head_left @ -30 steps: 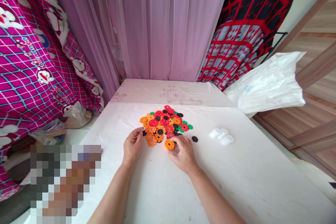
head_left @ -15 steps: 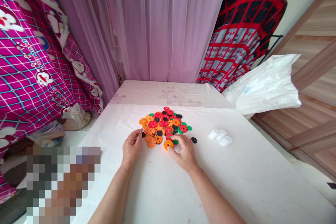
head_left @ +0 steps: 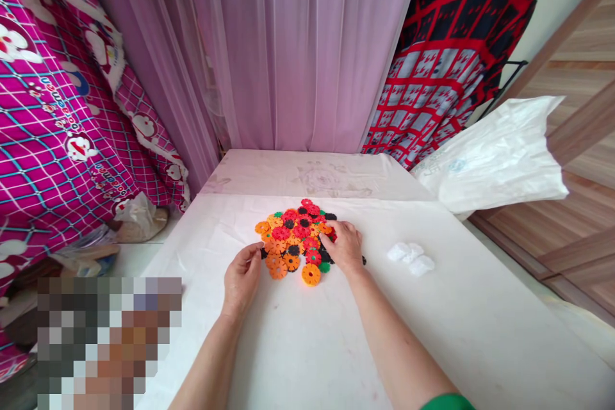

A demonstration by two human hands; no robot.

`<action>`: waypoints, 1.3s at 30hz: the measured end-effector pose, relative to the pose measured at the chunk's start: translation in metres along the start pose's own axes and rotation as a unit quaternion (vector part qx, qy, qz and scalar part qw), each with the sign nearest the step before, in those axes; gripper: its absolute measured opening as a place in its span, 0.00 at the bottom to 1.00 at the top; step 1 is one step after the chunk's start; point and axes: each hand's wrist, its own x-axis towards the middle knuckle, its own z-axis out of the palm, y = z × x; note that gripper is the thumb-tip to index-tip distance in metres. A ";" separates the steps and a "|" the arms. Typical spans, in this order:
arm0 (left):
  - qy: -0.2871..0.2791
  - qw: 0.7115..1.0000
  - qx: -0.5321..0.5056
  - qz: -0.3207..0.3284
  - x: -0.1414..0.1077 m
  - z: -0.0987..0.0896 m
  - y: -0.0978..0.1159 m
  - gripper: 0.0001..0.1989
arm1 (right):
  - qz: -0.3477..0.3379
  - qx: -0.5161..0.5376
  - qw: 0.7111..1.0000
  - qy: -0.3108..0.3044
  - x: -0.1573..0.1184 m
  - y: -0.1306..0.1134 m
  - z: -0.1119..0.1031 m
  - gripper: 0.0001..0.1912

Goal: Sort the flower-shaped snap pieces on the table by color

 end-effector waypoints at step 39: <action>-0.006 1.000 -0.021 -0.004 0.000 0.001 0.001 0.19 | -0.108 0.164 0.979 -0.048 -0.067 -0.052 -0.049 0.18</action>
